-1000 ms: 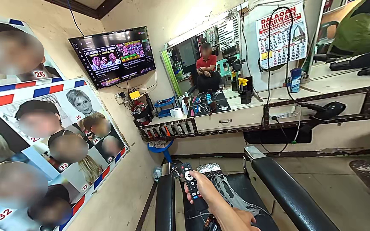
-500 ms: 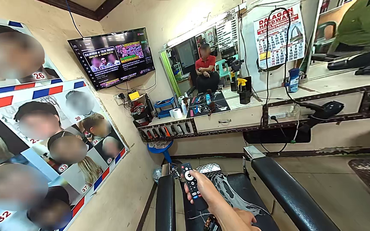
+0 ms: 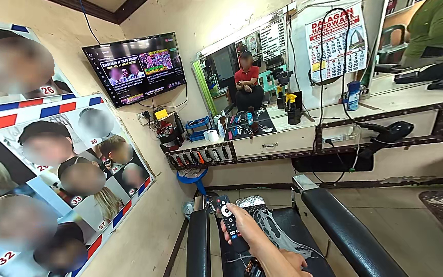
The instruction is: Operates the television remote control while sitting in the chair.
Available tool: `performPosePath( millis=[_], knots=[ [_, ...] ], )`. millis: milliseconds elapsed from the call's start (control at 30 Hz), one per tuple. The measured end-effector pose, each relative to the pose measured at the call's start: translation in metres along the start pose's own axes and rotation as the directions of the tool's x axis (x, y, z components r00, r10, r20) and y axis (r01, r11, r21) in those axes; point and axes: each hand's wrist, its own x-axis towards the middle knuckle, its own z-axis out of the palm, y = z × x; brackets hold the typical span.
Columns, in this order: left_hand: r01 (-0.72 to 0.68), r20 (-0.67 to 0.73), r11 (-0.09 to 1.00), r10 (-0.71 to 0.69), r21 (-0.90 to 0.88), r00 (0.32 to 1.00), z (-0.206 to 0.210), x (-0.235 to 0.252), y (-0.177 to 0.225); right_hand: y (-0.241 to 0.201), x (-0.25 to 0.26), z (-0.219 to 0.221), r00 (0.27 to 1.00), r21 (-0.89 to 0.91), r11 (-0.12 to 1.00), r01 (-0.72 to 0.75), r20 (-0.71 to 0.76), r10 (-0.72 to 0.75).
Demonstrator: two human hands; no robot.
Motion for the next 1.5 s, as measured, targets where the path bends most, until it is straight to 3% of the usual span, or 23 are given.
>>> performPosePath(
  millis=[267,500,767,1500],
  knots=[
    [0.005,0.018,1.0,-0.005,0.007,1.0,-0.003,-0.002,0.003,0.0,-0.001,0.0,1.0,0.03,0.999,-0.018,-0.003,0.018],
    [0.078,0.077,0.996,-0.08,0.032,0.994,-0.022,-0.028,0.037,-0.003,-0.003,0.001,0.999,0.02,0.999,-0.033,-0.006,0.033],
    [0.014,0.032,1.0,-0.014,0.001,0.999,-0.004,-0.001,0.003,-0.002,-0.002,0.0,1.0,0.022,0.999,-0.026,-0.005,0.026],
    [0.003,0.035,1.0,-0.003,-0.012,0.999,-0.005,-0.004,0.004,-0.001,-0.001,0.0,1.0,0.011,1.0,-0.027,0.01,0.027]
  ],
)
